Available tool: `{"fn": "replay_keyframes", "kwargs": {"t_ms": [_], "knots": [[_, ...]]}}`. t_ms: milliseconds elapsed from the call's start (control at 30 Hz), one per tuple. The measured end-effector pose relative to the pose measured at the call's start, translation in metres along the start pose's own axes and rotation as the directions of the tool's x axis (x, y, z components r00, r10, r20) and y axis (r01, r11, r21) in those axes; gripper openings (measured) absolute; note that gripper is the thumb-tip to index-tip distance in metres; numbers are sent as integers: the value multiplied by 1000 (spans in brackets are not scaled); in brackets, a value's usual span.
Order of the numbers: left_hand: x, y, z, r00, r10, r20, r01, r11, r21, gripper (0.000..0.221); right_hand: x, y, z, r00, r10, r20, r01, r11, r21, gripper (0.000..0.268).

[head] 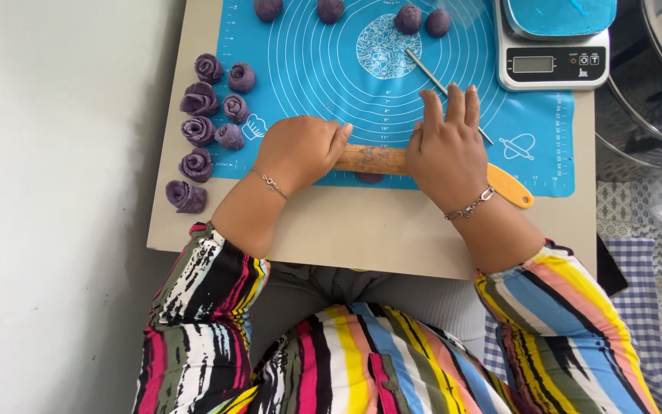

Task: Refining and shaping purple dough into decorative rose shapes using a rolling pin and manual manipulation on a silicone mat.

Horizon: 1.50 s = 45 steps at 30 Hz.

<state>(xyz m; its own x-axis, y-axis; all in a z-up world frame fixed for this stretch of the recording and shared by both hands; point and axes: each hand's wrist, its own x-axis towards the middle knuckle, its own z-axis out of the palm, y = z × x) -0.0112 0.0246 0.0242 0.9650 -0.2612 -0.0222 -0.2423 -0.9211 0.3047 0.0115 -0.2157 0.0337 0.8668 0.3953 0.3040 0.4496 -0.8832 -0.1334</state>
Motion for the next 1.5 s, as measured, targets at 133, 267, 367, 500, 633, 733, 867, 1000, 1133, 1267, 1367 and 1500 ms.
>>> {"fn": "replay_keyframes", "kwargs": {"t_ms": [133,267,367,500,633,733,867,1000,1133,1267,1367,1500], "knots": [[5,-3,3,1000,-3,-8,3,1000,-8,62,0,7,15,999,3,-35,-3,1000,-3,39],[8,-13,11,1000,25,2,-25,999,-47,57,-5,11,28,992,-52,-116,54,998,11,54],[11,-24,6,990,130,57,-125,988,-90,57,-3,9,26,986,-73,-148,71,997,-16,58],[7,-29,-9,974,169,150,-144,976,-165,61,-1,12,30,991,-54,-124,53,999,-7,59],[10,-35,-9,960,148,236,-128,987,-100,52,-1,11,32,990,-53,-129,52,999,-11,57],[9,-35,-9,960,156,234,-142,987,-77,48,-3,9,34,989,-51,-139,49,999,-18,54],[8,-34,-13,963,128,237,-114,991,-72,54,-3,6,34,990,-46,-130,46,999,-1,57],[6,-35,-13,964,129,234,-111,990,-88,59,-3,6,36,996,-23,-83,24,1000,11,61],[7,-38,-10,964,144,224,-123,987,-104,64,-4,6,38,996,-15,-87,17,1000,23,63],[5,-39,-11,965,171,198,-130,971,-202,62,-7,4,41,994,-17,-105,17,1000,1,62],[2,-33,-21,955,134,265,-62,962,-265,53,-12,0,41,996,-10,-88,9,1000,-10,58],[-1,-30,-28,932,142,333,-36,952,-303,51,-22,-7,43,984,-53,-170,45,998,-48,48]]}}
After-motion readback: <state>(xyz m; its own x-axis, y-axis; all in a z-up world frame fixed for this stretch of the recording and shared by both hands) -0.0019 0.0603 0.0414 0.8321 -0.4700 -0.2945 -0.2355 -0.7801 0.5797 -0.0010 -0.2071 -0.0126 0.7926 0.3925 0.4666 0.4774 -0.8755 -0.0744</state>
